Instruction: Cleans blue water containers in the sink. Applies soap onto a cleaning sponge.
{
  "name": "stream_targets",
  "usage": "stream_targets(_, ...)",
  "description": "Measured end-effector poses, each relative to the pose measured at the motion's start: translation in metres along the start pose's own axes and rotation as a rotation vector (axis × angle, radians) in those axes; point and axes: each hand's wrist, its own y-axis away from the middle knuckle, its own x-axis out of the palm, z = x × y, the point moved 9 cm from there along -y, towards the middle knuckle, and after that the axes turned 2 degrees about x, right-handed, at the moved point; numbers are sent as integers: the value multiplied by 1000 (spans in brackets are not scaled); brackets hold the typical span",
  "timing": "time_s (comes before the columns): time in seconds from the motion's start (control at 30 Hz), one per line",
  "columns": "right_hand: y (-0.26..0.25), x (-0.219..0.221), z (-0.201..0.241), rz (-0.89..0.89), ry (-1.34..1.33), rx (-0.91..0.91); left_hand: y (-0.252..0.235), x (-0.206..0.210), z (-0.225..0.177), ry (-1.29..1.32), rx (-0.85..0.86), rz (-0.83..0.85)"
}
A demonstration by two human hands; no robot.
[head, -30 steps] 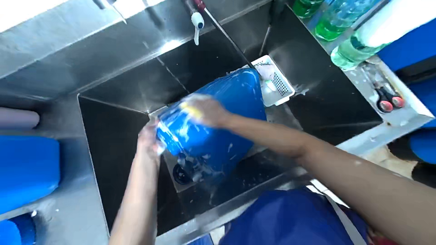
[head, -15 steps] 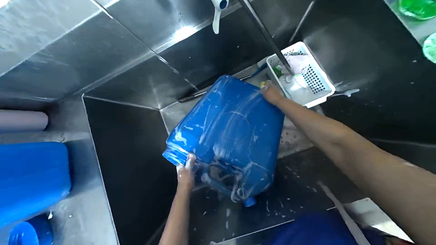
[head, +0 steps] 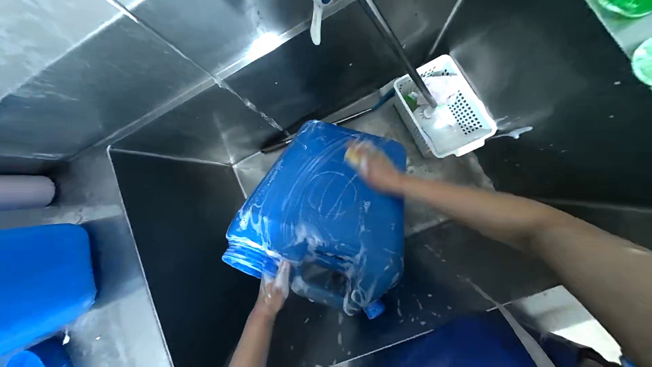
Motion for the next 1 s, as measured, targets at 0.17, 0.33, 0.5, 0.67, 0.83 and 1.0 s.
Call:
stream_targets(0.17, 39, 11, -13, 160, 14, 308, -7, 0, 10, 14, 31, 9)
stream_targets(0.33, 62, -42, -290, -33, -126, 1169, -11, -9, 9, 122, 45, -192)
stream_targets(0.5, 9, -151, -176, -249, -72, 1094, 8, -18, -13, 213, -96, -421)
stream_targets(0.67, -82, -26, 66, 112, 329, 511, -31, -6, 9, 330, -218, -429)
stream_targets(0.83, -59, -21, 73, -38, 439, 253, -33, -14, 26, 372, -340, -389)
stream_targets(1.0, -68, -91, -41, 120, 435, 686, -37, -20, 23, 342, -323, -348)
